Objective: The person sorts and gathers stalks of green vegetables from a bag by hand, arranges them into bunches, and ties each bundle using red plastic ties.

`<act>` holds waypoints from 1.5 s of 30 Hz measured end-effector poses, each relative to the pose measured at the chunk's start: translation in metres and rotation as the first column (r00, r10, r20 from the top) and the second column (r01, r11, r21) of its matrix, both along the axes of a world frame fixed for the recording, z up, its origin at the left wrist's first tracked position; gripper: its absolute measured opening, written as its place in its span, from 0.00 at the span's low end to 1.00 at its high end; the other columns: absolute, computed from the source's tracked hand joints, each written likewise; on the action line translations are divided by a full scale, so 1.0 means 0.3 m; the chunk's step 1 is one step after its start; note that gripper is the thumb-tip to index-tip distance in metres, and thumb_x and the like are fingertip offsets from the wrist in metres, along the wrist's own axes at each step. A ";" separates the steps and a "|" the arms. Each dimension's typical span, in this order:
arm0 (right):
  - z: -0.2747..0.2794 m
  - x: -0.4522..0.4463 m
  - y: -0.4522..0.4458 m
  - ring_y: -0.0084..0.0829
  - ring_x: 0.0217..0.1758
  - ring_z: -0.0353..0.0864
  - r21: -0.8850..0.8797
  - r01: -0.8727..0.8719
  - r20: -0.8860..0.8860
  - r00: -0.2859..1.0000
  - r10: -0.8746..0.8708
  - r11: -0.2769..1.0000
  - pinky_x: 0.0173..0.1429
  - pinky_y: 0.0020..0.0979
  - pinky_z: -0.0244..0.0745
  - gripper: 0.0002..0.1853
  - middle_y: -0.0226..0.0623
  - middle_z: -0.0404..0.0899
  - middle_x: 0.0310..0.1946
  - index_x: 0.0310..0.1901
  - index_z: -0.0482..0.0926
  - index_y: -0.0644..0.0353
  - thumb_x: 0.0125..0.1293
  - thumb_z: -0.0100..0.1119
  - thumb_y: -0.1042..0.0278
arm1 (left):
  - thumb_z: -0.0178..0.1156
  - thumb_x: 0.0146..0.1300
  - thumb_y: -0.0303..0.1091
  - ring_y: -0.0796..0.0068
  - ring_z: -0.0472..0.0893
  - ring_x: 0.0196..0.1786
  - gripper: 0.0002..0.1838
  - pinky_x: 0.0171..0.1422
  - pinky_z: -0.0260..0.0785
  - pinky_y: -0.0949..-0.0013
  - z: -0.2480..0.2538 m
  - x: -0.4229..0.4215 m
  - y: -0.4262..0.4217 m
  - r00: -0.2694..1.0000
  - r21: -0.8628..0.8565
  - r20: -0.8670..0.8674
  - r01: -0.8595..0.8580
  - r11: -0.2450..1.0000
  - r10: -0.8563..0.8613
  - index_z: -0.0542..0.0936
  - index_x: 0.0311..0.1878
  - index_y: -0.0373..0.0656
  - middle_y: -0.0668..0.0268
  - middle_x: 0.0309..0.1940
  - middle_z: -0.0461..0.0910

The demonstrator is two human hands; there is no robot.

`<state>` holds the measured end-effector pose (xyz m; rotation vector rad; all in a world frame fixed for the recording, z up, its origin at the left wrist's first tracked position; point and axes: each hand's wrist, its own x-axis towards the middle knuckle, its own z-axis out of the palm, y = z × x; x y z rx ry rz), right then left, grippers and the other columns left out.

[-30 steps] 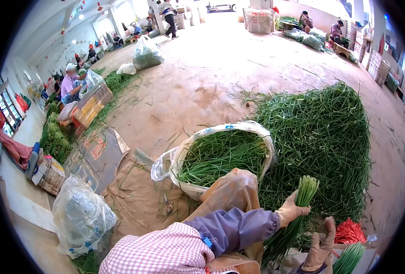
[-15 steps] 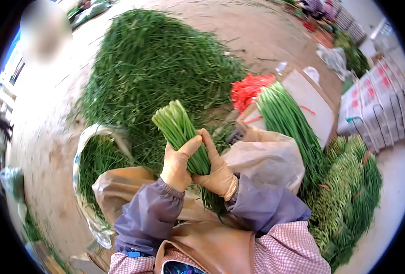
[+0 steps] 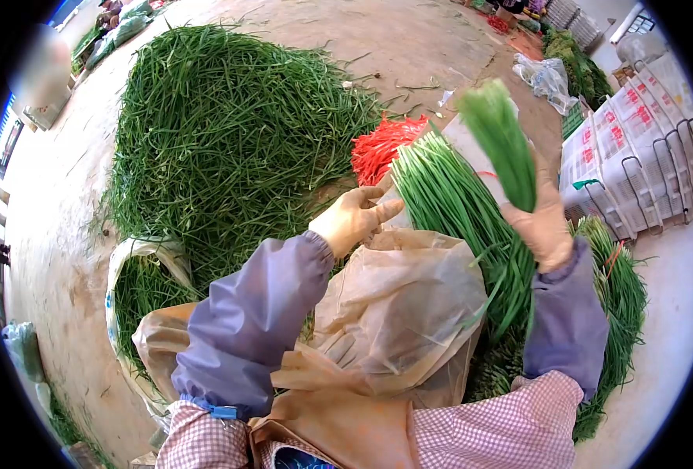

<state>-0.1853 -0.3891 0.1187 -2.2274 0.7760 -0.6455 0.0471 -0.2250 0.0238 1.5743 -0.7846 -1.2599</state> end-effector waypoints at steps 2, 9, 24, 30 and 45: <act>-0.112 0.024 -0.052 0.43 0.62 0.75 -0.270 0.005 -0.236 0.969 -0.071 0.963 0.66 0.38 0.70 0.49 0.52 0.71 0.62 0.75 0.49 0.58 0.52 0.66 0.72 | 0.62 0.62 0.59 0.74 0.79 0.37 0.46 0.41 0.73 0.69 -0.025 0.000 -0.064 0.991 0.031 0.116 0.057 0.998 -0.060 0.63 0.68 0.27 0.55 0.45 0.80; -0.269 0.042 -0.085 0.54 0.75 0.54 -0.254 -0.246 -0.781 0.622 -0.049 0.935 0.74 0.48 0.55 0.59 0.58 0.54 0.71 0.75 0.40 0.66 0.54 0.64 0.39 | 0.61 0.58 0.67 0.67 0.79 0.37 0.40 0.37 0.75 0.64 -0.050 -0.033 -0.223 0.976 0.062 0.201 0.067 0.996 -0.078 0.76 0.57 0.36 0.58 0.39 0.80; -0.425 0.072 -0.312 0.51 0.72 0.62 0.115 0.038 -0.457 0.889 0.019 0.993 0.73 0.38 0.57 0.59 0.62 0.64 0.66 0.72 0.51 0.72 0.52 0.64 0.31 | 0.74 0.50 0.55 0.71 0.81 0.26 0.41 0.31 0.75 0.68 -0.048 -0.044 -0.306 0.977 0.191 0.171 -0.160 0.968 0.127 0.72 0.55 0.32 0.57 0.36 0.83; -0.394 0.054 -0.181 0.50 0.67 0.68 0.236 -0.150 -0.243 0.947 0.208 0.960 0.70 0.39 0.62 0.49 0.59 0.71 0.61 0.68 0.60 0.69 0.60 0.58 0.32 | 0.75 0.52 0.45 0.72 0.80 0.23 0.33 0.26 0.75 0.69 -0.127 -0.093 -0.283 0.979 0.055 0.041 -0.202 0.978 0.199 0.72 0.53 0.34 0.61 0.32 0.83; -0.392 -0.003 -0.331 0.27 0.44 0.79 0.766 0.067 -0.022 0.997 -0.079 0.639 0.52 0.28 0.73 0.33 0.36 0.82 0.42 0.53 0.78 0.65 0.66 0.54 0.36 | 0.62 0.65 0.32 0.84 0.75 0.28 0.14 0.35 0.70 0.78 -0.193 0.040 -0.040 0.965 -0.034 0.063 -0.253 0.967 0.255 0.79 0.50 0.34 0.69 0.30 0.82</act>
